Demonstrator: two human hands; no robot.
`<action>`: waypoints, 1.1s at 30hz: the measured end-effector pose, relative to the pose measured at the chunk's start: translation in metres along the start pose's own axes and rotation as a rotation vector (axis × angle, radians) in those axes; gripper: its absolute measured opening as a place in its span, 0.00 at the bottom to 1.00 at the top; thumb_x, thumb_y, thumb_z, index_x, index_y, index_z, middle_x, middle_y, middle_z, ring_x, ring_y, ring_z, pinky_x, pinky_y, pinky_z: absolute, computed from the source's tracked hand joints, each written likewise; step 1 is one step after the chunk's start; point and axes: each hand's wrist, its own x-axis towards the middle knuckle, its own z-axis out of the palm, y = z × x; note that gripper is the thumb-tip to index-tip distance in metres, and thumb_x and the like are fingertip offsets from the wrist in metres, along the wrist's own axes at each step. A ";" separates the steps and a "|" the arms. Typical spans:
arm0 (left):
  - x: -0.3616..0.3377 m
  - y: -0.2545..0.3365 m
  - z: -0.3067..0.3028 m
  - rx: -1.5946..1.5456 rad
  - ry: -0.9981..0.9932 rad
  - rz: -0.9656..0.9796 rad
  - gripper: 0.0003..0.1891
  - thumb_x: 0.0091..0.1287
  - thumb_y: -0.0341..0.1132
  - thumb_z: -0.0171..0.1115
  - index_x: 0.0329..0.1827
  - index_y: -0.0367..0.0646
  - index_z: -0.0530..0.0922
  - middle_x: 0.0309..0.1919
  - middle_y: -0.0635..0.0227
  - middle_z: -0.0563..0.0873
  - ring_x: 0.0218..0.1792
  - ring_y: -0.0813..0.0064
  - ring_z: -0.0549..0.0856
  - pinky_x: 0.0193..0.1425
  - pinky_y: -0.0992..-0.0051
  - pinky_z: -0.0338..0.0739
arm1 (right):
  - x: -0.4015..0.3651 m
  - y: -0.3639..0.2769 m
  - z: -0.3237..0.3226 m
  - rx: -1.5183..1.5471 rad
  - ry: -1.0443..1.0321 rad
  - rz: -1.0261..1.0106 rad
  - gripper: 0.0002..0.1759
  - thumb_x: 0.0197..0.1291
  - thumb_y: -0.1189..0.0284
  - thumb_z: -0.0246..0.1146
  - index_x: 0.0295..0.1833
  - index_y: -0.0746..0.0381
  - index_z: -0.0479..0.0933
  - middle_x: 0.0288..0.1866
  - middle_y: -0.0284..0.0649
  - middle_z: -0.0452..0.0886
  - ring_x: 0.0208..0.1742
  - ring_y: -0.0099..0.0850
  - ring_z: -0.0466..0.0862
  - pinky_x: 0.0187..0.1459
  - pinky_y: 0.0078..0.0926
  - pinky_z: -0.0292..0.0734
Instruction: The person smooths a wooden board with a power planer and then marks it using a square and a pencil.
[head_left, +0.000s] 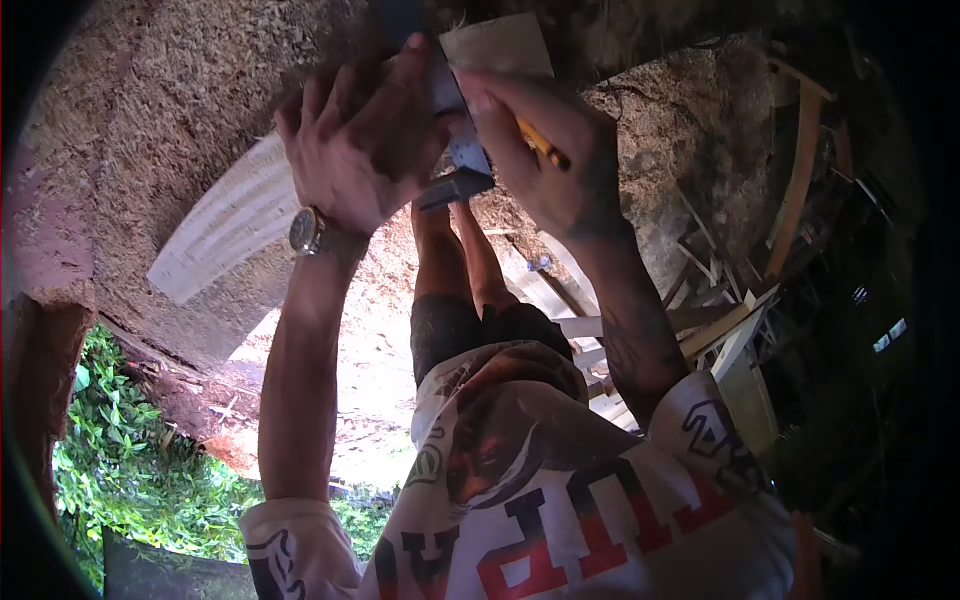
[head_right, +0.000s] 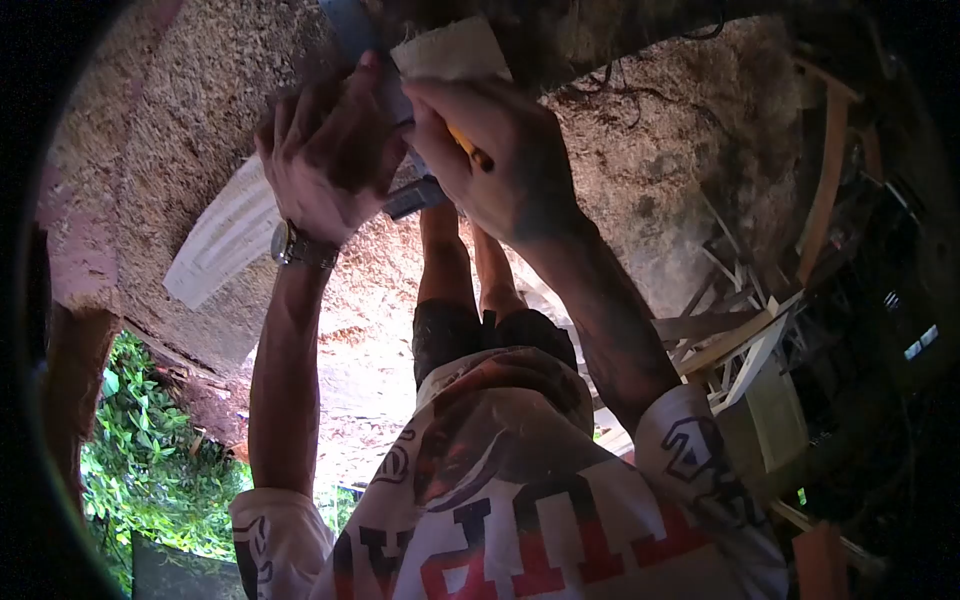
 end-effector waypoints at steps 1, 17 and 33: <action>0.001 0.000 0.002 -0.004 0.016 0.006 0.39 0.50 0.53 0.82 0.70 0.65 0.83 0.56 0.74 0.88 0.55 0.63 0.84 0.60 0.53 0.72 | -0.012 -0.003 -0.007 -0.047 -0.046 0.006 0.12 0.63 0.80 0.71 0.53 0.66 0.86 0.43 0.48 0.89 0.41 0.43 0.90 0.43 0.34 0.85; -0.003 0.007 0.000 0.110 0.018 0.110 0.35 0.60 0.54 0.76 0.71 0.53 0.82 0.60 0.63 0.87 0.57 0.56 0.85 0.60 0.53 0.73 | -0.035 0.015 -0.013 -0.166 0.014 -0.200 0.10 0.63 0.69 0.72 0.49 0.59 0.89 0.39 0.47 0.90 0.40 0.45 0.91 0.41 0.37 0.87; -0.009 0.015 0.006 -0.102 0.072 0.094 0.34 0.59 0.46 0.78 0.65 0.34 0.83 0.51 0.51 0.87 0.50 0.51 0.87 0.55 0.61 0.81 | -0.062 0.006 -0.029 -0.009 0.139 -0.069 0.14 0.71 0.71 0.66 0.53 0.71 0.85 0.45 0.54 0.91 0.43 0.40 0.93 0.44 0.31 0.86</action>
